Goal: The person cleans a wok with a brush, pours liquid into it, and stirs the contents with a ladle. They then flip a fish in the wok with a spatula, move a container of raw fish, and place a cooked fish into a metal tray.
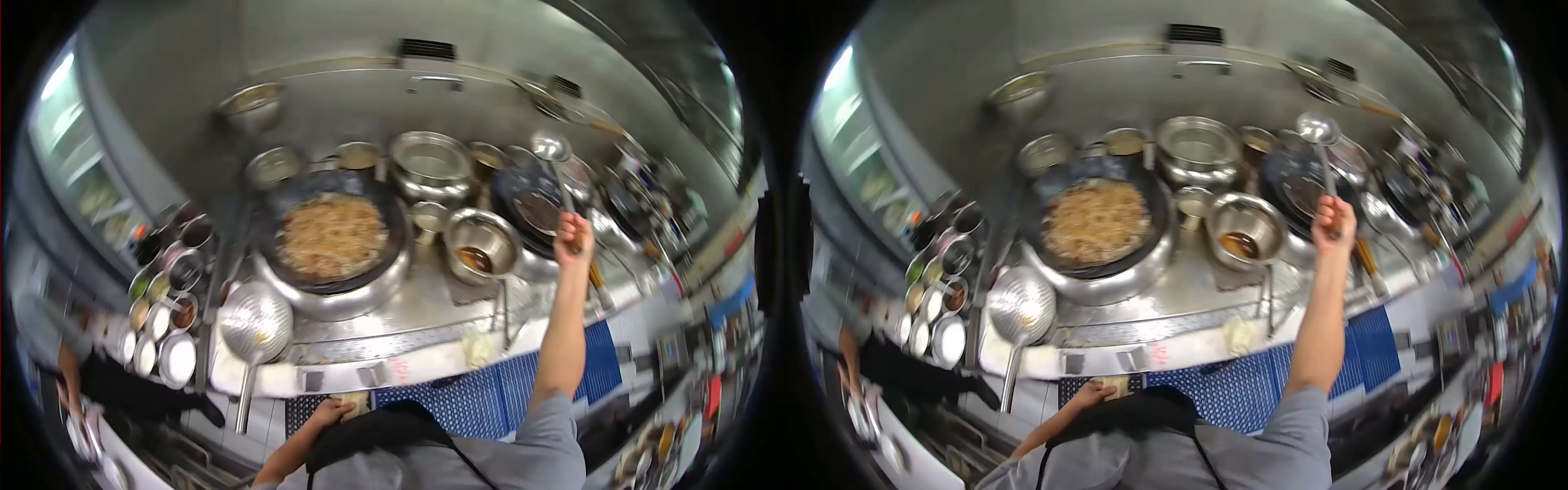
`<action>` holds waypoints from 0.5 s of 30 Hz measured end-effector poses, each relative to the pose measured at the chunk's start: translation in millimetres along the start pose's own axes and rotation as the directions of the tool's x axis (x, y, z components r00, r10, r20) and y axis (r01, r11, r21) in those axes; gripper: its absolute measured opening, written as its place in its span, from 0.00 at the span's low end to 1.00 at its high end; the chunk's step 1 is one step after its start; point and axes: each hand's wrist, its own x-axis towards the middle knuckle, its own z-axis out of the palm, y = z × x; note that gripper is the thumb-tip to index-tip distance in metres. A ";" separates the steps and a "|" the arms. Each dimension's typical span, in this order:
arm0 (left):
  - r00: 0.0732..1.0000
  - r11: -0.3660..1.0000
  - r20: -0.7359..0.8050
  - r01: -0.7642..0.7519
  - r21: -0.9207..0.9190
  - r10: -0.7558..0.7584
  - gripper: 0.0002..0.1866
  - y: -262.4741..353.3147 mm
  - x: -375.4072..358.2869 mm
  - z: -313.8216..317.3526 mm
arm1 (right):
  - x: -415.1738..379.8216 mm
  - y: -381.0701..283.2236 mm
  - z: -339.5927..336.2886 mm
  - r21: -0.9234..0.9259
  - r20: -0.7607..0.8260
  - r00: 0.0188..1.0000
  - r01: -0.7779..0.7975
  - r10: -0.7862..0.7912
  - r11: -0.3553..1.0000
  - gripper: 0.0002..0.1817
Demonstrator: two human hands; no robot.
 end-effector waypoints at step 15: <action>0.842 0.887 -0.282 0.451 -0.097 -0.459 0.21 -153.8 -82.7 -31.7 | 223.1 328.4 323.2 -0.501 0.020 0.905 -0.358 0.424 0.788 0.06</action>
